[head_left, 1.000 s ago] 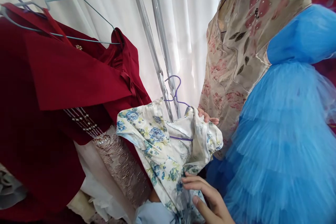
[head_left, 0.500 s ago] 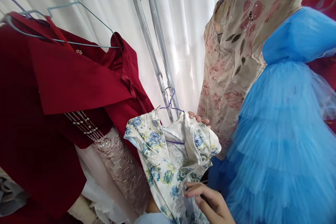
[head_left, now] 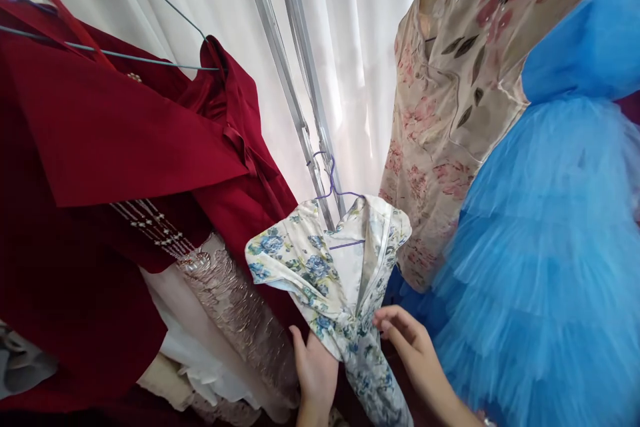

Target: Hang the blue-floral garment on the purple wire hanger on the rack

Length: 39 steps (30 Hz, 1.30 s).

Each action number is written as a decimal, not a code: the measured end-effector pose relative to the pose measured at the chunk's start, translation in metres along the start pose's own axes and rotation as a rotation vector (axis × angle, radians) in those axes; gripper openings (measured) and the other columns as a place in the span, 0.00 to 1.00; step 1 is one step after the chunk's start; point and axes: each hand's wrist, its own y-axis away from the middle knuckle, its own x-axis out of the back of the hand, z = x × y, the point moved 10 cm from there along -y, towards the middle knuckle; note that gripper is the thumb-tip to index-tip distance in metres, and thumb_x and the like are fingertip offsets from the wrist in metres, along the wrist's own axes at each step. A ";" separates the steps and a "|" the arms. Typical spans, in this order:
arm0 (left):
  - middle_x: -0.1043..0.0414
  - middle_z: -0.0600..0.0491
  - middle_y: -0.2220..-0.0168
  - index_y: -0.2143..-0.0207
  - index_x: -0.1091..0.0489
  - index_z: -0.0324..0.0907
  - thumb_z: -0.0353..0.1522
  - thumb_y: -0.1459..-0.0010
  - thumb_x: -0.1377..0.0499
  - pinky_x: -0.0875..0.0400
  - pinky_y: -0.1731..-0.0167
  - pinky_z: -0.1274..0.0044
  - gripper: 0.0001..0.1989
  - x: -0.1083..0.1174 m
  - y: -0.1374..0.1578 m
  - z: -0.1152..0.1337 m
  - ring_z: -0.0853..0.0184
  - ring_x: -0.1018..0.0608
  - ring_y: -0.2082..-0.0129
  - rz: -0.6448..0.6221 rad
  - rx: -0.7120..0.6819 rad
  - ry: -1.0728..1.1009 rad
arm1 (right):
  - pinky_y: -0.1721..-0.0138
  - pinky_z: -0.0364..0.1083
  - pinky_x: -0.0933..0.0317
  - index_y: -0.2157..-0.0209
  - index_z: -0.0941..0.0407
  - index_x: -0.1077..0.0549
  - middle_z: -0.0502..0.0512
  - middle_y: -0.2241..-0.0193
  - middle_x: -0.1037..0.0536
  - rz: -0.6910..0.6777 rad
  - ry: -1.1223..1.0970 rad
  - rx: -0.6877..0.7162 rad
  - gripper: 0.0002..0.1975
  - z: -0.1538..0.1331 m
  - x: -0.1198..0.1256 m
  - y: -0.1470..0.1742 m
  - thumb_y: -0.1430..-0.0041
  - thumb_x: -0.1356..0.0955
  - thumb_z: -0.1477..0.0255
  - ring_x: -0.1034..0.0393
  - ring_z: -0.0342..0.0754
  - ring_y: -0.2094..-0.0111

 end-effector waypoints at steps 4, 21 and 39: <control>0.26 0.44 0.46 0.43 0.30 0.43 0.43 0.50 0.31 0.35 0.43 0.64 0.32 0.009 0.011 -0.010 0.52 0.27 0.44 0.029 0.020 -0.061 | 0.60 0.47 0.36 0.62 0.57 0.27 0.57 0.63 0.24 -0.082 0.139 -0.030 0.18 0.031 -0.016 -0.028 0.40 0.33 0.55 0.30 0.52 0.62; 0.33 0.44 0.44 0.44 0.36 0.45 0.36 0.49 0.32 0.36 0.43 0.64 0.30 0.045 -0.006 0.056 0.54 0.30 0.43 0.291 -0.478 -0.400 | 0.75 0.42 0.46 0.76 0.56 0.33 0.48 0.83 0.31 -0.193 0.219 -0.152 0.11 0.089 -0.043 -0.035 0.43 0.34 0.67 0.38 0.43 0.79; 0.30 0.50 0.75 0.77 0.30 0.44 0.32 0.42 0.44 0.31 0.67 0.73 0.11 -0.029 -0.024 -0.021 0.61 0.26 0.70 -0.301 -0.596 -0.906 | 0.85 0.39 0.52 0.82 0.57 0.32 0.46 0.89 0.30 0.010 -0.120 -0.160 0.16 -0.008 -0.052 -0.100 0.49 0.28 0.62 0.43 0.37 0.89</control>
